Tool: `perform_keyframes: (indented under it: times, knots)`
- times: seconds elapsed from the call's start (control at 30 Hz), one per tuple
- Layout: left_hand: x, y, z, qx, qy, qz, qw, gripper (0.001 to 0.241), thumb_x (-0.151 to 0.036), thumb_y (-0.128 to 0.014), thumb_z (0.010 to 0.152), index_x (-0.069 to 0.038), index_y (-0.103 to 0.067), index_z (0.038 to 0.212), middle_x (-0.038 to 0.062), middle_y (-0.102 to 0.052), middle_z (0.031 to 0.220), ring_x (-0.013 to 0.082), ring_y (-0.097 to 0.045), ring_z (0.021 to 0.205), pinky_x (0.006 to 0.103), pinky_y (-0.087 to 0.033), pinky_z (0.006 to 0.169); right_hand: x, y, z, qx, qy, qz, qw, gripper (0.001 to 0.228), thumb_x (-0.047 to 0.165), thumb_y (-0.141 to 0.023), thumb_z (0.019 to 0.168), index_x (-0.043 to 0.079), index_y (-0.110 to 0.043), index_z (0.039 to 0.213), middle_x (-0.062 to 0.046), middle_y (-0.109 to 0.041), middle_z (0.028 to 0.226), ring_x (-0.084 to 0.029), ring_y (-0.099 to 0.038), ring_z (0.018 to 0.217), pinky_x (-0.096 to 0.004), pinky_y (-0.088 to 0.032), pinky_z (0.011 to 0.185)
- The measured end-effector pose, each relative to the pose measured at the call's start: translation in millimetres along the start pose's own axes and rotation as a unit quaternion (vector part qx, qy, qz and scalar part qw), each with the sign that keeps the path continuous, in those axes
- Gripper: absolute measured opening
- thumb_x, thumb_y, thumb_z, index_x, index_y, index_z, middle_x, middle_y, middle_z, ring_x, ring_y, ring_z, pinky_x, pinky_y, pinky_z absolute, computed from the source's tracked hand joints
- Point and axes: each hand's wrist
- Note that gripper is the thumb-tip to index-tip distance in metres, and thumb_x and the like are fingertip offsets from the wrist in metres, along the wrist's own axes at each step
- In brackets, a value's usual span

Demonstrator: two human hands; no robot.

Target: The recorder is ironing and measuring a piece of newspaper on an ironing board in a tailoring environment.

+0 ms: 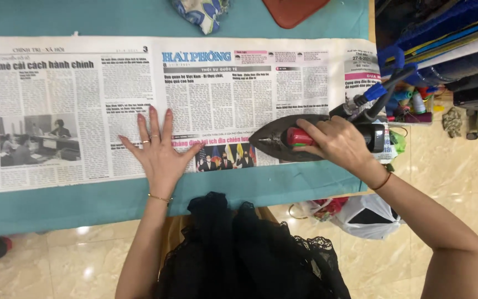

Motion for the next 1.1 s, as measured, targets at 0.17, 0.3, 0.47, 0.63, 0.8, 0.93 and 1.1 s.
perform_keyframes:
  times: [0.17, 0.3, 0.47, 0.63, 0.8, 0.93, 1.1]
  knots:
    - [0.8, -1.0, 0.8, 0.006, 0.003, -0.019, 1.000, 0.116, -0.088, -0.066, 0.074, -0.020, -0.041, 0.164, 0.009, -0.019, 0.174, 0.0330, -0.007, 0.160, 0.0773, 0.008, 0.116, 14.9, -12.1, 41.4, -0.050, -0.029, -0.043, 0.997, 0.062, 0.060, -0.068, 0.090, 0.004, -0.067, 0.119, -0.006, -0.063, 0.068, -0.022, -0.061, 0.057, -0.032, -0.051, 0.061]
    - [-1.0, -0.4, 0.4, 0.003, 0.010, -0.020, 1.000, 0.114, -0.090, -0.064, 0.074, -0.020, -0.043, 0.162, 0.008, -0.022, 0.173, 0.0319, -0.008, 0.160, 0.0759, 0.009, 0.116, -2.3, -28.4, 94.1, -0.016, -0.071, -0.055, 0.996, 0.059, 0.064, -0.065, 0.097, 0.005, -0.066, 0.108, -0.004, -0.059, 0.056, -0.020, -0.060, 0.048, -0.034, -0.049, 0.053]
    - [1.4, -2.0, 1.3, -0.022, -0.002, -0.020, 1.000, 0.112, -0.090, -0.064, 0.076, -0.019, -0.046, 0.161, 0.008, -0.023, 0.173, 0.0315, -0.010, 0.160, 0.0752, 0.009, 0.118, -48.4, -43.1, 152.6, -0.117, -0.061, -0.094, 0.987, 0.057, 0.066, -0.067, 0.097, 0.010, -0.064, 0.106, -0.006, -0.061, 0.062, -0.024, -0.063, 0.056, -0.035, -0.051, 0.057]
    - [-0.4, -1.1, -1.7, -0.030, -0.008, -0.016, 0.999, 0.110, -0.088, -0.066, 0.078, -0.019, -0.047, 0.161, 0.008, -0.023, 0.173, 0.0324, -0.011, 0.160, 0.0754, 0.008, 0.117, -83.0, -55.0, 182.8, -0.137, -0.059, -0.107, 0.983, 0.059, 0.070, -0.070, 0.101, 0.011, -0.065, 0.108, -0.008, -0.063, 0.064, -0.027, -0.066, 0.058, -0.037, -0.053, 0.059]
    - [0.7, -3.4, -0.6, -0.027, -0.007, -0.019, 0.999, 0.109, -0.086, -0.067, 0.077, -0.019, -0.048, 0.160, 0.008, -0.023, 0.173, 0.0312, -0.012, 0.160, 0.0760, 0.008, 0.117, -65.8, -42.1, 173.5, -0.153, -0.027, -0.110, 0.982, 0.058, 0.069, -0.071, 0.093, 0.012, -0.063, 0.101, -0.006, -0.067, 0.072, -0.027, -0.068, 0.065, -0.038, -0.053, 0.065]
    - [-0.3, -3.0, 1.1, -0.026, -0.008, -0.022, 0.999, 0.108, -0.086, -0.067, 0.078, -0.019, -0.048, 0.161, 0.008, -0.023, 0.174, 0.0312, -0.011, 0.161, 0.0762, 0.007, 0.118, -42.0, -31.7, 148.4, -0.108, 0.004, -0.055, 0.993, 0.055, 0.064, -0.071, 0.093, 0.011, -0.066, 0.107, -0.007, -0.067, 0.071, -0.026, -0.066, 0.062, -0.037, -0.051, 0.063]
    - [-1.3, -0.4, 0.0, -0.014, 0.006, -0.011, 1.000, 0.109, -0.085, -0.068, 0.076, -0.019, -0.048, 0.160, 0.008, -0.023, 0.174, 0.0317, -0.010, 0.160, 0.0767, 0.007, 0.117, -32.6, -30.0, 146.2, -0.108, 0.011, -0.026, 0.994, 0.050, 0.056, -0.076, 0.093, 0.009, -0.063, 0.102, -0.006, -0.066, 0.069, -0.026, -0.066, 0.065, -0.037, -0.052, 0.068]
Point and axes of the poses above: each hand's wrist, its own z-axis towards the middle knuckle, its own y-axis out of the back of the hand, x = y × z
